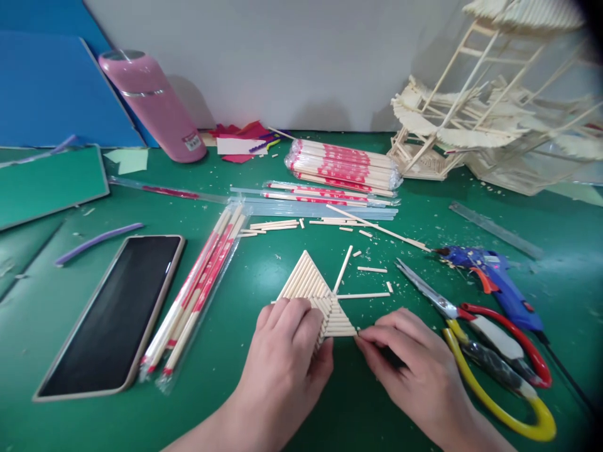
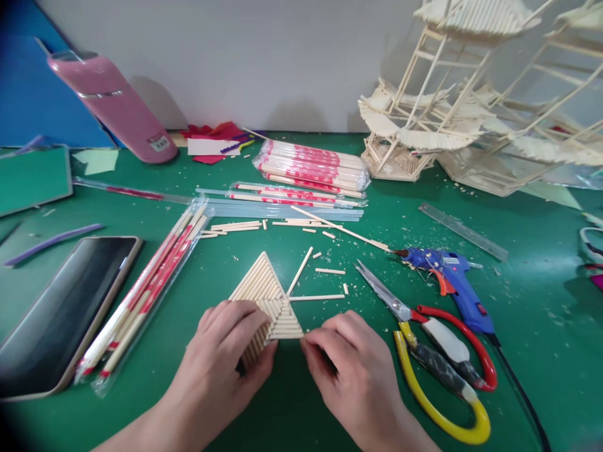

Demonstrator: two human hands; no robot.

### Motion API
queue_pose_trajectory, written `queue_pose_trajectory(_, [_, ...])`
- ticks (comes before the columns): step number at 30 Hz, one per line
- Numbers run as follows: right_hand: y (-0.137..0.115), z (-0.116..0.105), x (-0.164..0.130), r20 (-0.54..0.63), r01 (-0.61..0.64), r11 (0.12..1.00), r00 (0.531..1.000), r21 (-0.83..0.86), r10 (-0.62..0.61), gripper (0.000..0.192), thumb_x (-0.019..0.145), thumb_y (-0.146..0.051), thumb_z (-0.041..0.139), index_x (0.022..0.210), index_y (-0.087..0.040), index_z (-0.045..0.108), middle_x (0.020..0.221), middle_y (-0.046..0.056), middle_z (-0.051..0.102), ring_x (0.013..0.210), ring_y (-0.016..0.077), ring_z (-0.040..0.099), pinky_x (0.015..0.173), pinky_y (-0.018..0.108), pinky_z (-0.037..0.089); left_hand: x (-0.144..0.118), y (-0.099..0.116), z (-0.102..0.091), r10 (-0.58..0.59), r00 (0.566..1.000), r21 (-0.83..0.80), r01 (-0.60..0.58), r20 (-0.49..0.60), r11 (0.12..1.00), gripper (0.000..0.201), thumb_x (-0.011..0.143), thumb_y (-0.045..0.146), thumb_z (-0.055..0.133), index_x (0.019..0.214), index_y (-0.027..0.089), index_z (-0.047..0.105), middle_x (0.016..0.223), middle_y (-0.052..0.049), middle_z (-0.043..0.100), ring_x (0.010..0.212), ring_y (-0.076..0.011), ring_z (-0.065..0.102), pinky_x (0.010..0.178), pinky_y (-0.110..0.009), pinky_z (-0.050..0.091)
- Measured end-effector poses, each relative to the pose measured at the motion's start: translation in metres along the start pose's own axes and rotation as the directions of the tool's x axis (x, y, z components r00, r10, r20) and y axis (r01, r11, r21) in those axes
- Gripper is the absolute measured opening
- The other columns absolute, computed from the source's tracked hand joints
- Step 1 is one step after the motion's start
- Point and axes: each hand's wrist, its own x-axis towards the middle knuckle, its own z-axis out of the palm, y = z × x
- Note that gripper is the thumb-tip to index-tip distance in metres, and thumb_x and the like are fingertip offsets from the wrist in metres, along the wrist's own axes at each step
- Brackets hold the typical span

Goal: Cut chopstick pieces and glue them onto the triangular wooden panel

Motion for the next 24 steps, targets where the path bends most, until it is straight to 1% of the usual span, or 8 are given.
queue_pose_trajectory(3, [-0.001,0.001,0.001,0.014,-0.008,1.0,1.0,-0.01,0.008,0.009,0.078,-0.011,0.054,0.079,-0.017,0.061,0.068,0.003,0.056,0.062,0.0131,0.051,0.053,0.026,0.044,0.0,-0.001,0.001,0.006,1.0,0.011,-0.006,-0.011,1.0,0.009,0.079,0.015,0.047,0.083,0.018,0.054,0.083,-0.005,0.055,0.074,-0.0201,0.049,0.064,-0.035,0.037])
queue_pose_trajectory(9, [-0.003,0.002,0.001,-0.007,-0.004,0.999,1.0,-0.033,0.004,0.009,0.078,-0.011,0.054,0.076,-0.017,0.061,0.067,0.003,0.056,0.061,0.0136,0.052,0.053,0.026,0.043,0.002,0.0,0.001,0.01,0.999,0.0,-0.01,-0.032,1.0,0.009,0.077,0.013,0.048,0.082,0.018,0.054,0.081,-0.005,0.056,0.072,-0.0196,0.05,0.064,-0.034,0.038])
queue_pose_trajectory(15, [-0.002,0.003,0.001,0.007,0.006,0.999,1.0,-0.037,-0.006,0.011,0.079,-0.011,0.053,0.078,-0.018,0.062,0.067,0.002,0.055,0.061,0.0134,0.052,0.052,0.026,0.043,0.002,0.0,0.001,0.015,0.999,0.01,-0.014,-0.05,1.0,0.008,0.076,0.014,0.048,0.082,0.019,0.052,0.081,-0.005,0.057,0.072,-0.0195,0.051,0.064,-0.034,0.039])
queue_pose_trajectory(18, [-0.002,0.001,0.001,0.02,0.005,1.0,1.0,0.008,-0.005,0.012,0.077,-0.008,0.054,0.08,-0.016,0.062,0.069,0.003,0.055,0.063,0.0139,0.052,0.053,0.026,0.043,0.002,0.0,0.0,0.03,0.998,0.014,-0.03,-0.055,0.999,0.008,0.076,0.013,0.049,0.082,0.018,0.052,0.082,-0.005,0.057,0.073,-0.0199,0.051,0.064,-0.034,0.039])
queue_pose_trajectory(22, [-0.001,-0.006,0.001,0.011,-0.067,0.991,0.998,0.114,0.066,0.019,0.074,-0.006,0.053,0.091,-0.013,0.059,0.076,0.006,0.054,0.069,0.0155,0.052,0.057,0.029,0.045,0.002,-0.001,0.0,0.053,0.997,0.022,-0.051,-0.06,0.998,0.008,0.076,0.013,0.049,0.083,0.018,0.051,0.083,-0.006,0.056,0.074,-0.0205,0.051,0.065,-0.035,0.04])
queue_pose_trajectory(24, [0.0,-0.009,0.001,0.007,-0.086,0.987,0.996,0.138,0.085,0.021,0.073,-0.005,0.052,0.092,-0.013,0.058,0.077,0.006,0.054,0.07,0.0158,0.052,0.058,0.029,0.045,0.002,-0.002,0.001,0.055,0.997,0.025,-0.053,-0.055,0.998,0.009,0.077,0.013,0.049,0.084,0.018,0.051,0.084,-0.006,0.056,0.075,-0.0207,0.051,0.066,-0.035,0.041])
